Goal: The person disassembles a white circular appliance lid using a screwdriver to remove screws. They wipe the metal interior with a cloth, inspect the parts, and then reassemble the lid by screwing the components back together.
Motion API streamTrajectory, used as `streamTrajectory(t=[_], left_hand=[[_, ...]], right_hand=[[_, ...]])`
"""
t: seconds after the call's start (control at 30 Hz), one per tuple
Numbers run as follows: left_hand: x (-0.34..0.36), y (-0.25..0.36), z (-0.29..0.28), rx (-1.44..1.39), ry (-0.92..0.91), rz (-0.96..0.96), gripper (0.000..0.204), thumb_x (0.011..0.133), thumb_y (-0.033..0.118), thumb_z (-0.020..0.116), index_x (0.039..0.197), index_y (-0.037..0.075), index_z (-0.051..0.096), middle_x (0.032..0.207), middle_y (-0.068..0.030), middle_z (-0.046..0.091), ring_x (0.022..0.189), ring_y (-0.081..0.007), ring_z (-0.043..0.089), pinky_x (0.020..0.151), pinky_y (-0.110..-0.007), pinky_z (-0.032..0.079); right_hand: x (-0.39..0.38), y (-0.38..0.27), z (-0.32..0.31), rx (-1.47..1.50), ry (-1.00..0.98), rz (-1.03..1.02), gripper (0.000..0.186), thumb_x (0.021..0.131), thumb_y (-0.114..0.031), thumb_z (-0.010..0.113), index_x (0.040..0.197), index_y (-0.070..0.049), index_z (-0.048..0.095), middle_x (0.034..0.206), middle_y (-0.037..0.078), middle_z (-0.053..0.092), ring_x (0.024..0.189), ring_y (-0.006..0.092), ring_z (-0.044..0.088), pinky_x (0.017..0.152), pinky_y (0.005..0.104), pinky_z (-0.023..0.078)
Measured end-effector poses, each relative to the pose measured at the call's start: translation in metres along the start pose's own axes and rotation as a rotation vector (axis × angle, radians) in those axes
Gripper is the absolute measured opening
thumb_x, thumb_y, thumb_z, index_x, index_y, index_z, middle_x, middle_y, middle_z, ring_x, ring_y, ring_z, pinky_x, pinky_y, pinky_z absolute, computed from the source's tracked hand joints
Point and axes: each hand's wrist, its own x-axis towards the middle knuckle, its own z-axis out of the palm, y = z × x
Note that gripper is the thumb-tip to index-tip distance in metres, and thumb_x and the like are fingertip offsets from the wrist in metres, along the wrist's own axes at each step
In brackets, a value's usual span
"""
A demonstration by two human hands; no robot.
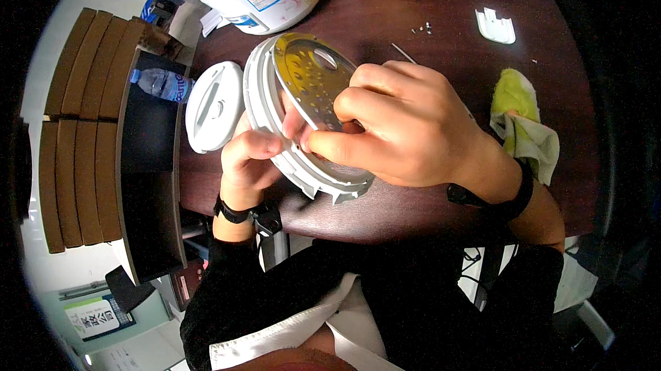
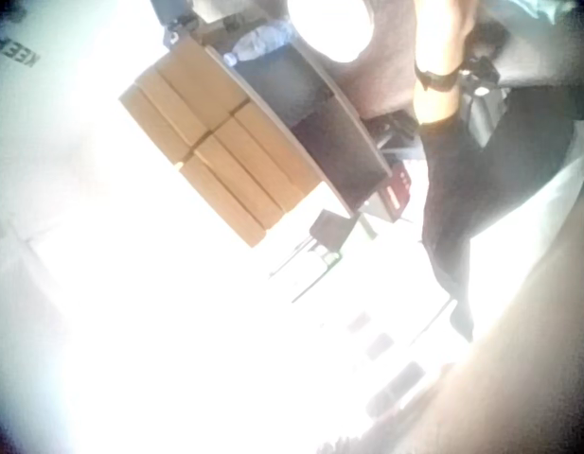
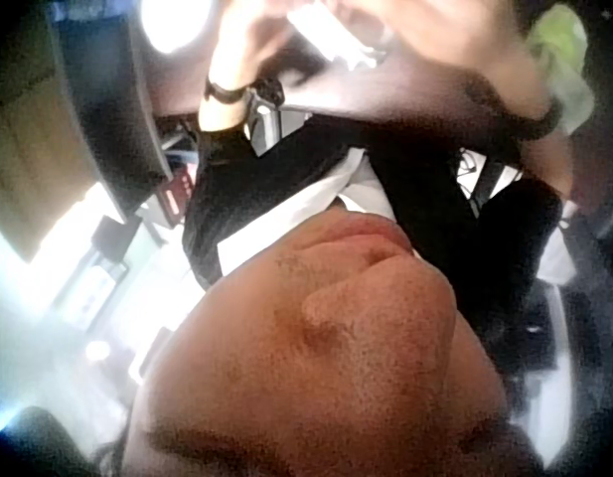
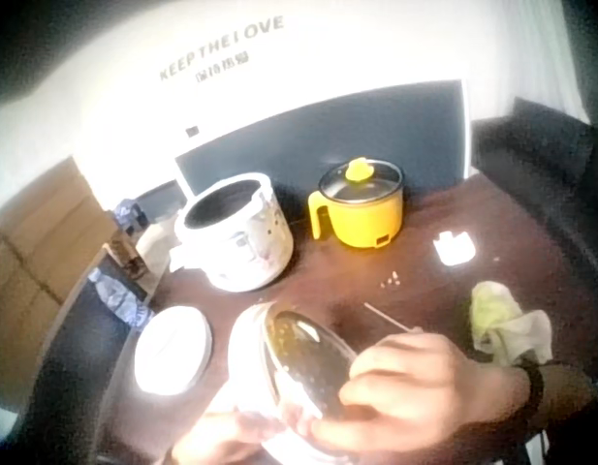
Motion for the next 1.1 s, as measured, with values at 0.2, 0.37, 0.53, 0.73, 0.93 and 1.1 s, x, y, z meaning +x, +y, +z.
streamTrajectory(t=[0.2,0.37,0.53,0.73,0.93,1.1], left_hand=[[-0.005,0.002,-0.001,0.049,0.109,0.022,0.032,0.07,0.009,0.051,0.1,0.003,0.046,0.082,-0.013,0.056,0.08,-0.0216,0.057,0.075,-0.032,0.046],[-0.005,0.006,-0.003,0.085,0.117,0.029,0.036,0.073,0.01,0.05,0.108,0.003,0.042,0.083,-0.0145,0.057,0.08,-0.0231,0.058,0.074,-0.034,0.049],[-0.004,0.01,-0.004,-0.129,0.274,-0.048,0.029,0.084,0.026,0.053,0.1,0.002,0.051,0.085,-0.0122,0.058,0.08,-0.0231,0.06,0.072,-0.036,0.051],[-0.006,0.007,-0.018,-0.065,0.339,-0.027,0.048,0.086,0.034,0.048,0.116,-0.004,0.048,0.103,-0.0171,0.061,0.088,-0.0254,0.063,0.077,-0.038,0.053],[-0.013,0.011,-0.018,-0.176,0.373,-0.047,0.033,0.081,0.032,0.051,0.088,0.001,0.059,0.075,-0.0067,0.062,0.064,-0.0152,0.058,0.059,-0.026,0.048],[-0.024,0.008,-0.041,-0.142,0.538,0.168,0.039,0.08,0.032,0.049,0.093,-0.003,0.06,0.079,-0.0115,0.065,0.064,-0.0191,0.062,0.06,-0.028,0.051]], right_hand=[[-0.004,0.0,0.004,0.007,-0.009,0.009,0.02,0.065,-0.013,0.062,0.084,-0.014,0.064,0.069,0.0,0.045,0.064,0.0155,0.051,0.05,0.026,0.042],[-0.004,-0.004,0.005,0.066,-0.034,0.01,0.022,0.063,-0.01,0.062,0.085,-0.01,0.064,0.071,0.003,0.049,0.063,0.0176,0.053,0.047,0.0261,0.041],[-0.006,-0.006,0.008,0.063,-0.037,0.018,0.02,0.066,-0.012,0.061,0.085,-0.013,0.063,0.07,0.0,0.046,0.063,0.0156,0.052,0.049,0.0256,0.042],[-0.006,-0.008,0.009,0.146,-0.023,0.051,0.021,0.066,-0.01,0.061,0.087,-0.011,0.062,0.071,0.001,0.048,0.063,0.0169,0.053,0.05,0.0279,0.044],[0.0,0.004,-0.002,0.156,0.024,0.39,0.026,0.071,-0.002,0.058,0.098,-0.005,0.056,0.078,0.01,0.056,0.071,0.027,0.056,0.064,0.0347,0.048],[-0.031,0.039,0.02,0.078,0.059,0.935,0.043,0.086,-0.037,0.059,0.108,-0.001,0.049,0.094,0.016,0.055,0.086,0.0256,0.057,0.077,0.0345,0.046]])
